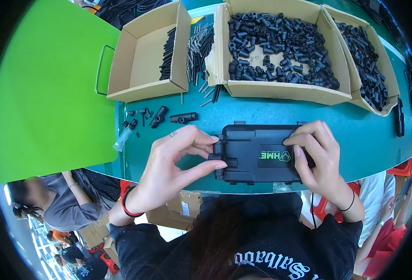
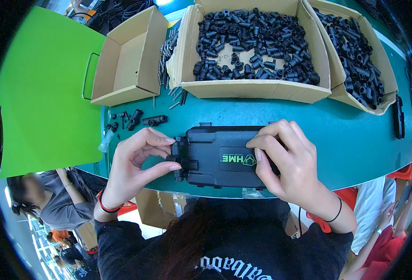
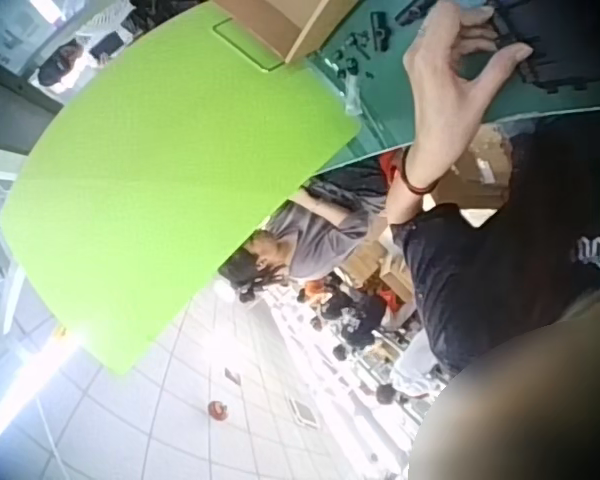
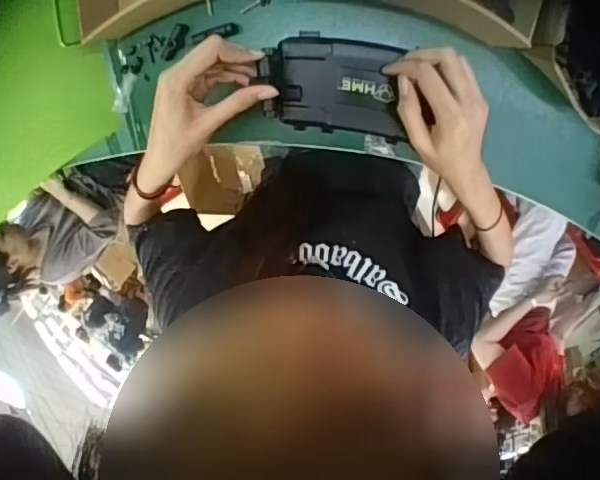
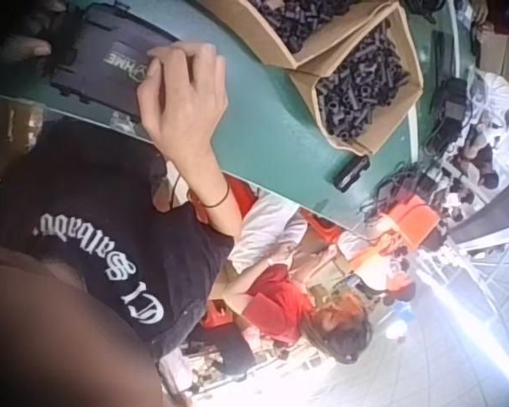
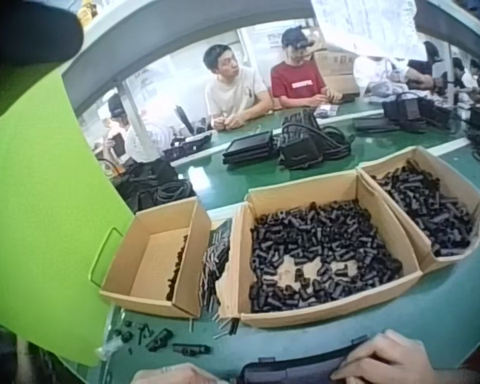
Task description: Assembling small black plastic components and attaching them to a larger black device enclosure.
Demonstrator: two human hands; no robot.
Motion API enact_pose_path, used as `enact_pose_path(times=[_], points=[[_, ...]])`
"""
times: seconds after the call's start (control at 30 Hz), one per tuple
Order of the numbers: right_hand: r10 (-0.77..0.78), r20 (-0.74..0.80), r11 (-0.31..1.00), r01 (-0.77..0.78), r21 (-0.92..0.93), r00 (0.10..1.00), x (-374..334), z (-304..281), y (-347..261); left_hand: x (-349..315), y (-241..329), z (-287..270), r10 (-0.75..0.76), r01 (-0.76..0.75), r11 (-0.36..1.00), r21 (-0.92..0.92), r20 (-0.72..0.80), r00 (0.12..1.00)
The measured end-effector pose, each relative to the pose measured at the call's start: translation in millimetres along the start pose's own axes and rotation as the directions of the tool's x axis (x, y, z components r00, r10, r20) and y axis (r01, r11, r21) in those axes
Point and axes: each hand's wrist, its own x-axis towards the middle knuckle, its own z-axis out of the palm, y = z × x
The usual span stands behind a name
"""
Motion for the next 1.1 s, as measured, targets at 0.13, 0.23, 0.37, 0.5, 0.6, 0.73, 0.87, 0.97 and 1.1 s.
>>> enact_pose_path(times=[0.13,0.23,0.37,0.5,0.6,0.73,0.87,0.97,1.1], points=[[0.003,-0.002,1.000,-0.003,0.002,1.000,0,0,0,5,9,-3,-0.035,0.034,0.999,0.015,0.024,0.999],[0.001,0.002,1.000,-0.001,0.000,1.000,-1,-1,1,7,18,-6,-0.117,0.106,0.989,0.104,0.101,0.988],[0.005,0.003,1.000,-0.005,0.010,1.000,-1,-1,1,12,24,-7,-0.093,0.061,0.970,0.237,0.126,0.988],[0.001,-0.014,1.000,-0.001,0.020,1.000,-1,0,2,13,30,-4,-0.053,0.008,0.936,0.351,0.118,0.992],[0.002,-0.003,1.000,-0.002,0.020,1.000,-1,-1,1,12,35,-2,-0.032,-0.030,0.898,0.440,0.132,0.991],[0.004,-0.001,1.000,-0.004,0.013,1.000,0,-1,0,4,45,6,0.046,-0.133,0.761,0.635,0.152,0.987],[0.008,-0.005,1.000,-0.008,0.012,1.000,0,-1,-1,8,38,-1,0.000,-0.088,0.838,0.539,0.161,0.987],[0.008,-0.017,1.000,-0.008,0.020,1.000,-1,-1,0,8,27,0,-0.050,0.005,0.936,0.351,0.118,0.992],[0.005,-0.015,1.000,-0.005,0.021,1.000,-2,0,0,6,13,4,-0.011,0.002,0.984,0.178,0.052,0.999]])
